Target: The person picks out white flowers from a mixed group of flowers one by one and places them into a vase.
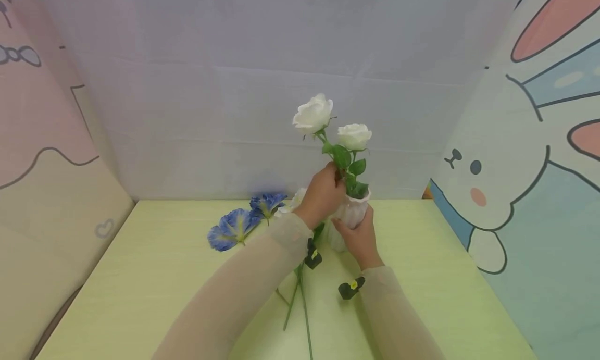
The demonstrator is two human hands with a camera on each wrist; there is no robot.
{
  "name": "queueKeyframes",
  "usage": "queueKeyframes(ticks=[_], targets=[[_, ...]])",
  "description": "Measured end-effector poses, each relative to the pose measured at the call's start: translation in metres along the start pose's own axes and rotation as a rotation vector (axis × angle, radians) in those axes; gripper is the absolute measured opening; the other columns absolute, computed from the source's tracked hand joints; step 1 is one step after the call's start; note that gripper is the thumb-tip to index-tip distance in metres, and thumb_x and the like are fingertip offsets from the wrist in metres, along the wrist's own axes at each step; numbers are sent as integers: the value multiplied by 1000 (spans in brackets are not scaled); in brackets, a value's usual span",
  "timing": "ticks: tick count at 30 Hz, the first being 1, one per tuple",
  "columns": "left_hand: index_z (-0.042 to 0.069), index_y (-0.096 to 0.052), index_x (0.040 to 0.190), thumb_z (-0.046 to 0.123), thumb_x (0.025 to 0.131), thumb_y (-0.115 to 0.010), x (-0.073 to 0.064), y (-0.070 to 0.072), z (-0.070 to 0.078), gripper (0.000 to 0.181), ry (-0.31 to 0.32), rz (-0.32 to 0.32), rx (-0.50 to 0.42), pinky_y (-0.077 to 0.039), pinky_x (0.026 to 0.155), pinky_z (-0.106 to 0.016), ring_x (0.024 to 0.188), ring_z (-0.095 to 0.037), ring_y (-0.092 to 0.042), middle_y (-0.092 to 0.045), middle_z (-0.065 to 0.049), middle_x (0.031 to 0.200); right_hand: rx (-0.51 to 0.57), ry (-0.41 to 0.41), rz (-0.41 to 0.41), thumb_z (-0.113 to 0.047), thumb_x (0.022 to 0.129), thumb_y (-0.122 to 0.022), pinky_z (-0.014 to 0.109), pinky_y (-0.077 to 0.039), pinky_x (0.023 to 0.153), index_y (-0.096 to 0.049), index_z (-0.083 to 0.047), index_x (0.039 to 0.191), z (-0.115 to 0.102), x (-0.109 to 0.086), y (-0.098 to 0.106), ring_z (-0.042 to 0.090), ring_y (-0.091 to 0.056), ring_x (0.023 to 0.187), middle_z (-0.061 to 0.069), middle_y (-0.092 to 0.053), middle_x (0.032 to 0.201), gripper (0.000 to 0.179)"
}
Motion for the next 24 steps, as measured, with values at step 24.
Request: queueKeyframes(ticks=[24], targets=[[9, -63, 111, 18, 96, -63, 1, -4, -9, 17, 87, 32, -33, -54, 74, -33, 86, -18, -61, -64, -1, 96, -7, 17, 14, -27, 89, -83, 48, -49, 88, -25, -10, 152, 1, 2, -3, 31, -57, 109, 17, -50, 131, 87]])
Point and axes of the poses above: each hand's wrist, its own x-axis towards the middle knuckle, its own y-axis out of the back of the hand, z = x × y, the point moved 1 cm from there along x, towards the middle knuckle
